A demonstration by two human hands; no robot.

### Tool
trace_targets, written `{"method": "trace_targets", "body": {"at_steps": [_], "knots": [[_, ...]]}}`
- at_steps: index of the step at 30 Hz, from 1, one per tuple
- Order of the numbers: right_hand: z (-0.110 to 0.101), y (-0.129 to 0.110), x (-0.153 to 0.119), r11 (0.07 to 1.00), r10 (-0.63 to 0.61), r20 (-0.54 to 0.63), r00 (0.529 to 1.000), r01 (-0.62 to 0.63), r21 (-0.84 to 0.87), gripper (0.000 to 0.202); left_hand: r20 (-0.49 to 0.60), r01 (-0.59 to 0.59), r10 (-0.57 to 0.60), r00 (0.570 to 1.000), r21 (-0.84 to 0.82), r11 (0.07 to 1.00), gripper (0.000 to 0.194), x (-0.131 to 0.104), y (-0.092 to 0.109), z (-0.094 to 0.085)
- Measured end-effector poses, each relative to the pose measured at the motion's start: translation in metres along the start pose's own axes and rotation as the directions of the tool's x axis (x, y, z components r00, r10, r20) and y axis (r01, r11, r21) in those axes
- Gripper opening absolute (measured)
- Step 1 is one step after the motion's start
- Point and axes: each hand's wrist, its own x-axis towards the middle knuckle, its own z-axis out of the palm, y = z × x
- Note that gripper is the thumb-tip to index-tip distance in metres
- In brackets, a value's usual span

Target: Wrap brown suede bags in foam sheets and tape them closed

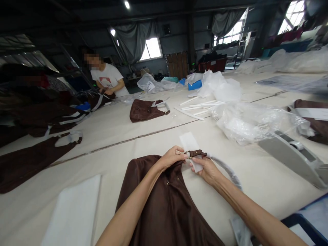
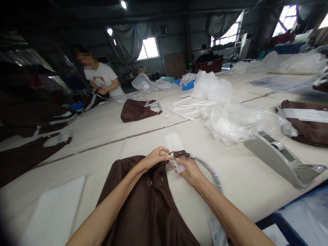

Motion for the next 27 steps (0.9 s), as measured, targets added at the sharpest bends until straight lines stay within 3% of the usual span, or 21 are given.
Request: {"method": "trace_targets", "body": {"at_steps": [7,11,16,19,21,24,26,27], "knots": [[0.002,0.005,0.004,0.997,-0.008,-0.047,0.999,0.005,-0.073,0.041,0.078,0.023,-0.017,0.997,-0.069,0.997,0.043,0.008,0.006,0.003],[-0.001,0.001,-0.013,0.992,-0.019,0.029,0.999,0.023,-0.123,0.045,0.078,0.047,-0.042,0.996,-0.066,0.997,0.034,0.013,0.008,0.005],[-0.028,0.007,-0.046,0.872,-0.201,0.075,0.977,0.213,-0.441,0.056,0.123,0.072,-0.061,0.991,-0.090,0.993,0.035,0.018,0.010,0.008],[-0.048,0.014,-0.051,0.664,-0.370,0.167,0.914,0.386,-0.641,0.068,0.111,0.066,-0.054,0.992,-0.113,0.991,0.033,0.020,0.007,0.008],[-0.056,0.013,-0.049,0.408,-0.478,0.312,0.821,0.522,-0.749,0.059,0.094,0.057,-0.045,0.995,-0.124,0.991,0.030,0.020,0.004,0.008],[-0.053,-0.002,-0.041,-0.047,-0.548,0.546,0.634,0.628,-0.777,0.027,0.074,0.030,-0.020,0.997,-0.138,0.990,0.026,0.019,0.001,0.010],[-0.043,-0.015,-0.035,-0.244,-0.544,0.635,0.549,0.621,-0.745,0.021,0.066,0.001,0.009,0.998,-0.145,0.989,0.025,0.018,0.000,0.013],[-0.038,-0.022,-0.031,-0.286,-0.540,0.653,0.531,0.614,-0.736,0.020,0.064,-0.017,0.027,0.998,-0.146,0.989,0.025,0.017,0.000,0.015]]}}
